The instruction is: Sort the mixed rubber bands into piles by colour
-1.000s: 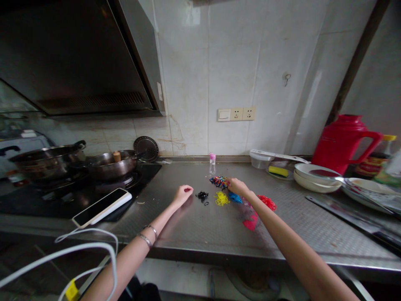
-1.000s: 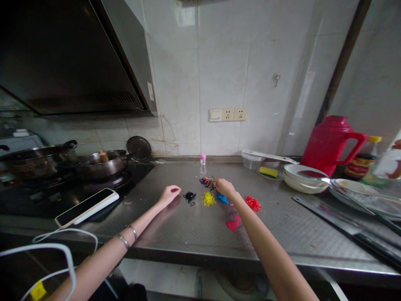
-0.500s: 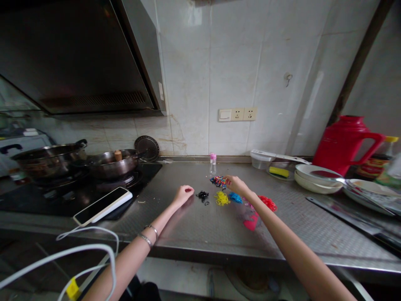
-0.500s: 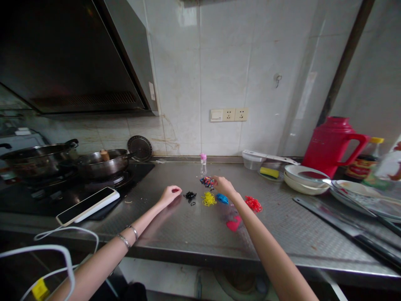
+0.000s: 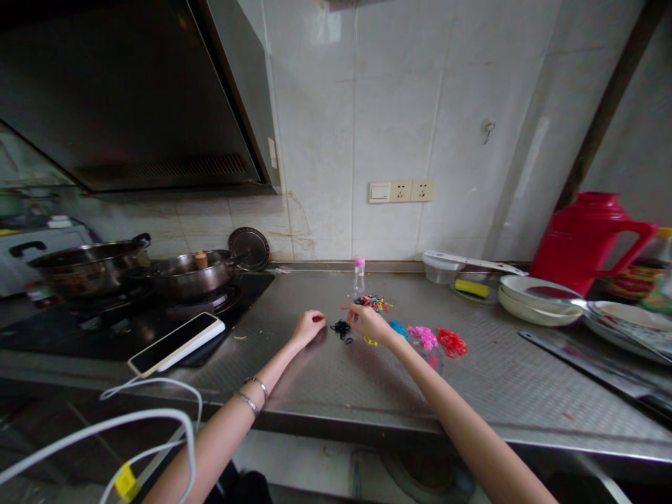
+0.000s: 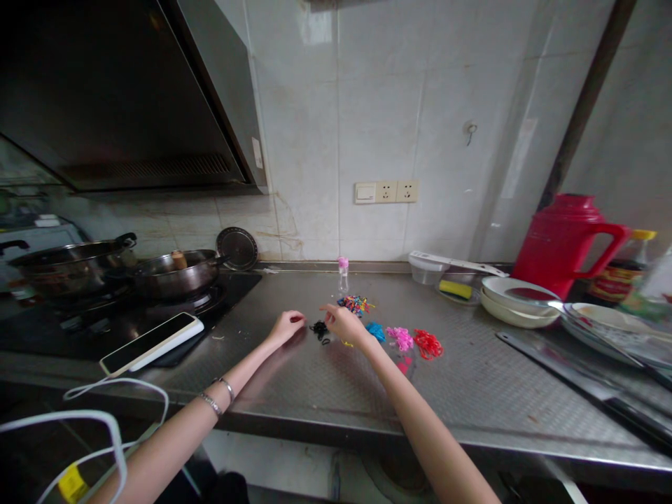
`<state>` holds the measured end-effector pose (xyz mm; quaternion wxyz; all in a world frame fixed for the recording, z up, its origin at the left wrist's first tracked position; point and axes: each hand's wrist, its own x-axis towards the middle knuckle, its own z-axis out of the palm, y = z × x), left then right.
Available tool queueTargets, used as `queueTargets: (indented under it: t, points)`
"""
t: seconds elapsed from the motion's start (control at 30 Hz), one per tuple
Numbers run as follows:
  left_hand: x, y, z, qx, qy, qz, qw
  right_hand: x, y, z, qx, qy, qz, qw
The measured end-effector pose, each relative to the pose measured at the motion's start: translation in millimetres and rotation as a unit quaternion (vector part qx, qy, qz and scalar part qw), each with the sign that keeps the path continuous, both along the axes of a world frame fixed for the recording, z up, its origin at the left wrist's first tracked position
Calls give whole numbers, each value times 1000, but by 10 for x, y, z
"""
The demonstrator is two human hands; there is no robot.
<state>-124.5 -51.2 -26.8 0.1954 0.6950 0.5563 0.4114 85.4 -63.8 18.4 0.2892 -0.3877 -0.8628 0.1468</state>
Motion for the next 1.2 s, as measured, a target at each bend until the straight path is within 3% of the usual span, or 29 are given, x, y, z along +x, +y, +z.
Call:
queueTargets:
  t: [0.2,0.43,0.57,0.7,0.9,1.2]
  points:
    - [-1,-16,18,9,3,2,1000,118,61,-49,15,38,4,999]
    - [63,-51,104,4,-11,25,1000,550,197,-84,25,101,-122,987]
    - [316,-11,165,29,21,43,998,689,220,-92,22,107,-201,974]
    - [703,119,248,65,84,9,994,743,186,-68,18,75,-246,966]
    - [1209,272,308,13,174,-22,984,737,99,-40,13,5,-285,958]
    - [1505,300,330,-34,272,16,962,704,70,-30,18,-32,-294,955]
